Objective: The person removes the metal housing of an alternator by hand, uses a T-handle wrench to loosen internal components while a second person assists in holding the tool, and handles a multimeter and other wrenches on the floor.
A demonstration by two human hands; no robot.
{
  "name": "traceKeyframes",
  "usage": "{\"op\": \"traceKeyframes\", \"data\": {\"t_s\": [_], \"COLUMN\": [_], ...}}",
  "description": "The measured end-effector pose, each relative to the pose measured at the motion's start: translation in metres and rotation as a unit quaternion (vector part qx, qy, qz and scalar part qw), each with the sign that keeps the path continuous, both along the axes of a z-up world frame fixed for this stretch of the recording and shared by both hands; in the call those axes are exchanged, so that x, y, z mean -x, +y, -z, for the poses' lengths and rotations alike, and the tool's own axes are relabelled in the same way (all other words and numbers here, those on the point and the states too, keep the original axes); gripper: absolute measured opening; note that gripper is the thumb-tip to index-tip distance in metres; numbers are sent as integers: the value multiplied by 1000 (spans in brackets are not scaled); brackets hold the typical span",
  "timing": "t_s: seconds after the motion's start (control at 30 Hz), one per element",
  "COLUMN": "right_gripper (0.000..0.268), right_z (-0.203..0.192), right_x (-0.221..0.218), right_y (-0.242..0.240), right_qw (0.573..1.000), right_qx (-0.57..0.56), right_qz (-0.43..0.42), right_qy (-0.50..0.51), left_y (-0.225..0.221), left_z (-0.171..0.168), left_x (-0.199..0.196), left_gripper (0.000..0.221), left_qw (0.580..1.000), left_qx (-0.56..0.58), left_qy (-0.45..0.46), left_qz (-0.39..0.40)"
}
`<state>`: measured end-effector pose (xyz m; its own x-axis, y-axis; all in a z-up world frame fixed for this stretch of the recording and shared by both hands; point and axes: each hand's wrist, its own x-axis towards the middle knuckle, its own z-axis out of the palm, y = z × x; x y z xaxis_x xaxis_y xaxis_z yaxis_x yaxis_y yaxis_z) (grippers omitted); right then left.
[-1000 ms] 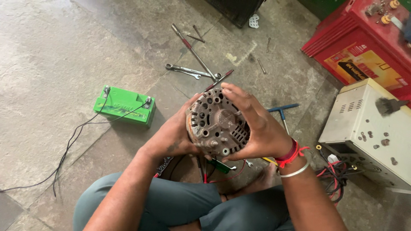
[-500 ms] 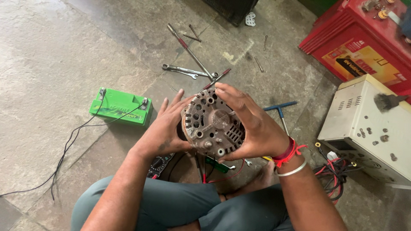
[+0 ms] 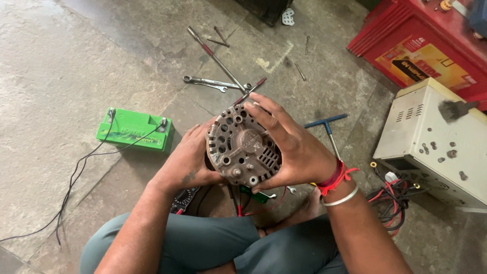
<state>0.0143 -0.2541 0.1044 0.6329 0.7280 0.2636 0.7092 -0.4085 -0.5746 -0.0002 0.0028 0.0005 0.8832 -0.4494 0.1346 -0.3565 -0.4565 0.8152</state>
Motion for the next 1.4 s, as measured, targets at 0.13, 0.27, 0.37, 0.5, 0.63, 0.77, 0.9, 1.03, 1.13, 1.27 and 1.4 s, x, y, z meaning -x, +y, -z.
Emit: {"op": "traceKeyframes", "data": {"t_s": [0.13,0.27,0.37,0.5,0.63,0.77,0.9,1.03,1.13,1.27,1.4], "right_gripper": [133,135,135,139,140,140,137,132,131,135,150], "right_z": [2,3,4,3,5,11,13,12,13,17,31], "right_x": [1,2,0,-2,-1,1,-2,-4,-5,-4,-7], "right_y": [-1,0,-2,-10,-16,-16,-18,-20,-21,-24,-33], "right_qw": [1000,1000,1000,998,997,993,994,995,994,995,985], "right_qx": [5,14,12,-4,-13,-55,-49,-42,-47,-23,-69], "right_qz": [14,26,17,7,15,31,40,45,45,47,45], "right_qy": [8,2,5,56,81,99,93,82,91,85,152], "left_y": [1,0,-1,-1,-1,-4,-7,-9,-9,-7,-6], "left_z": [-4,-7,-6,-4,-4,-6,-11,-15,-15,-12,-8], "left_x": [0,1,1,0,0,0,0,-1,-2,-3,-5], "left_gripper": [116,114,113,110,109,106,103,102,105,104,106], "left_qw": [1000,1000,1000,1000,999,999,999,999,999,999,999], "left_qx": [20,15,10,22,32,33,26,19,28,34,25], "left_qy": [14,21,16,7,-14,16,7,25,27,21,24], "left_qz": [4,-4,-6,-2,2,-13,-16,-22,-24,-20,-17]}}
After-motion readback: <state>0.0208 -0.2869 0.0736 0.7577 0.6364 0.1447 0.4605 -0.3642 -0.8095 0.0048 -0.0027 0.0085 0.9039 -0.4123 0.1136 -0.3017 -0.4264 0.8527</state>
